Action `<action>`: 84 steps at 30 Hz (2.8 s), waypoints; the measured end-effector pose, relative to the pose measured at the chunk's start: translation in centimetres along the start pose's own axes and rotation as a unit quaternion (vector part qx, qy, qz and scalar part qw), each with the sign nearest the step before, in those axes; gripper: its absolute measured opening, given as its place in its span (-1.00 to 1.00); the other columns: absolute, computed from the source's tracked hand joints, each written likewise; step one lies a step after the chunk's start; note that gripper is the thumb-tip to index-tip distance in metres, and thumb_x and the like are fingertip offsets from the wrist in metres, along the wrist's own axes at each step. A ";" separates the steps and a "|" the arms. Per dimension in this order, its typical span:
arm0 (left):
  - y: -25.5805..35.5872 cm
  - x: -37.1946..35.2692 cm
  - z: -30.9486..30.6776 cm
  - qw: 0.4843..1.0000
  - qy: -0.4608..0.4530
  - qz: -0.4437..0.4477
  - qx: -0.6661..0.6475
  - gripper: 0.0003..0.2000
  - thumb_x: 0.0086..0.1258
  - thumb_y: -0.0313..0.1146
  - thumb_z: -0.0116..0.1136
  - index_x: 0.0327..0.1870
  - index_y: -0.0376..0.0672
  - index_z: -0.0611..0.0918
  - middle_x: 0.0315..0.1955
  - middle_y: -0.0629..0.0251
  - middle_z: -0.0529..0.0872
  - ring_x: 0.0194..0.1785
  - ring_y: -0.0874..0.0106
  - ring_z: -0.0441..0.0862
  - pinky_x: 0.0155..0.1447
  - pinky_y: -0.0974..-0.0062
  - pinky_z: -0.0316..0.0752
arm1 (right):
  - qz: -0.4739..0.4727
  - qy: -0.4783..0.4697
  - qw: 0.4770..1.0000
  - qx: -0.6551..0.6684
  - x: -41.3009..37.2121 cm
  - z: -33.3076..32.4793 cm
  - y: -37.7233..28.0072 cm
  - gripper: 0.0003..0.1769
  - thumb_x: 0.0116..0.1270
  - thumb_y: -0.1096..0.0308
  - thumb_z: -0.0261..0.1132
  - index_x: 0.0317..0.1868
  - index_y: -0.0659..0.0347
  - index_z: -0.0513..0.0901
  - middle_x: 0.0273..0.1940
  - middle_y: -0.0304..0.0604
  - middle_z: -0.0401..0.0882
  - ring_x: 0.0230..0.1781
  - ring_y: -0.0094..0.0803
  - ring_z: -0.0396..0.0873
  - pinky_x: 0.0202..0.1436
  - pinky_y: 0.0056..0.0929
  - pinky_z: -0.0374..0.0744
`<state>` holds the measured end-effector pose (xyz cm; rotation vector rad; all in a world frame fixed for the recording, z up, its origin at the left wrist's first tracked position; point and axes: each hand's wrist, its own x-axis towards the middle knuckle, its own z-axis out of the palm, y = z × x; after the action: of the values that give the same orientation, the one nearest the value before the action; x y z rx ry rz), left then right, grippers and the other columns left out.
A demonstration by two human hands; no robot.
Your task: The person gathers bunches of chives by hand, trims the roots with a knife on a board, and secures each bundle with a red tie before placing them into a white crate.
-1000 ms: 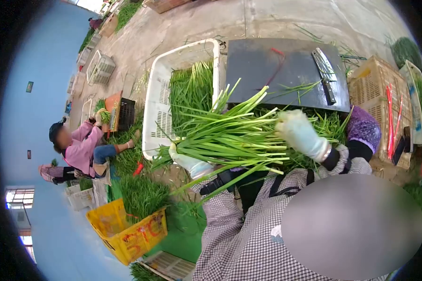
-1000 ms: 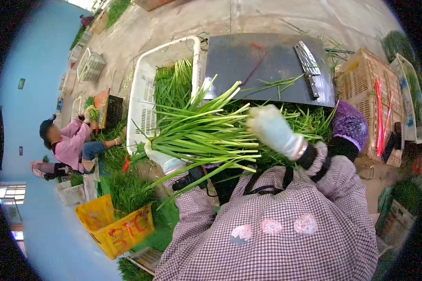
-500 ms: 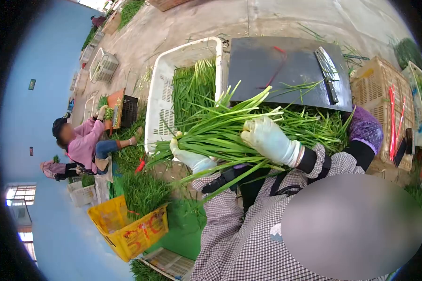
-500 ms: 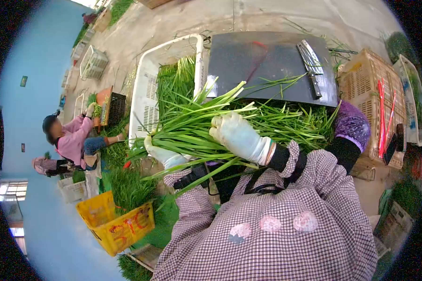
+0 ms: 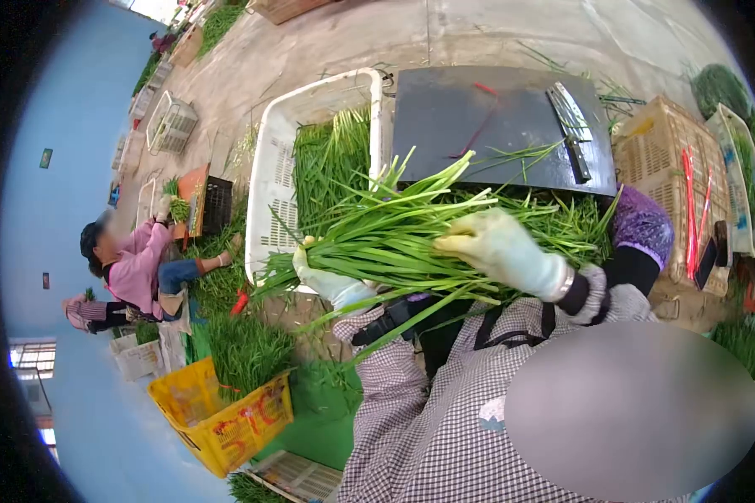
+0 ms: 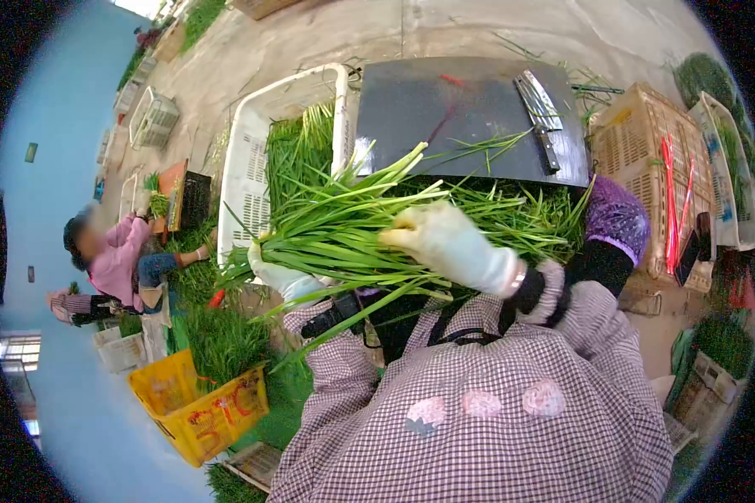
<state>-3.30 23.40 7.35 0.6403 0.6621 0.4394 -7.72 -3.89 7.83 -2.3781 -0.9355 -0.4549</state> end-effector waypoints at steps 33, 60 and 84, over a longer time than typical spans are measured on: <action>-0.2 1.8 -3.8 0.993 -0.051 -0.014 0.108 -0.47 0.61 0.18 -0.16 0.15 -0.11 0.60 0.12 0.14 0.71 0.10 0.12 0.66 0.15 0.01 0.59 | 0.230 0.202 0.940 0.151 -6.1 1.4 3.9 -0.93 0.36 0.34 0.44 -0.23 0.12 0.75 -0.25 -0.15 0.66 -0.21 -0.10 0.66 -0.15 -0.16 0.56; 0.1 3.2 -5.7 0.990 -0.094 0.007 0.102 -0.57 0.62 0.11 -0.14 -0.11 -0.08 0.61 -0.09 0.21 0.76 -0.11 0.16 0.70 0.02 0.07 0.65 | 0.226 0.063 0.972 0.015 -12.0 1.3 8.4 -0.82 0.43 0.19 0.40 -0.16 0.10 0.78 -0.20 -0.13 0.73 -0.18 -0.07 0.72 -0.05 -0.11 0.64; -0.1 6.7 -9.5 0.985 -0.120 -0.028 0.121 -0.46 0.59 0.05 -0.07 0.22 -0.24 0.69 0.14 -0.06 0.78 0.16 -0.06 0.74 0.26 -0.11 0.66 | 0.299 -0.007 0.923 -0.241 -12.1 1.2 23.8 -0.30 0.48 0.02 0.33 0.54 0.10 0.48 0.48 -0.03 0.53 0.46 -0.05 0.53 0.45 -0.02 0.53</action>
<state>-5.03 30.89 -1.37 0.8881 0.5066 0.2252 0.71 -24.10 -7.52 -2.9374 -0.0533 -0.4564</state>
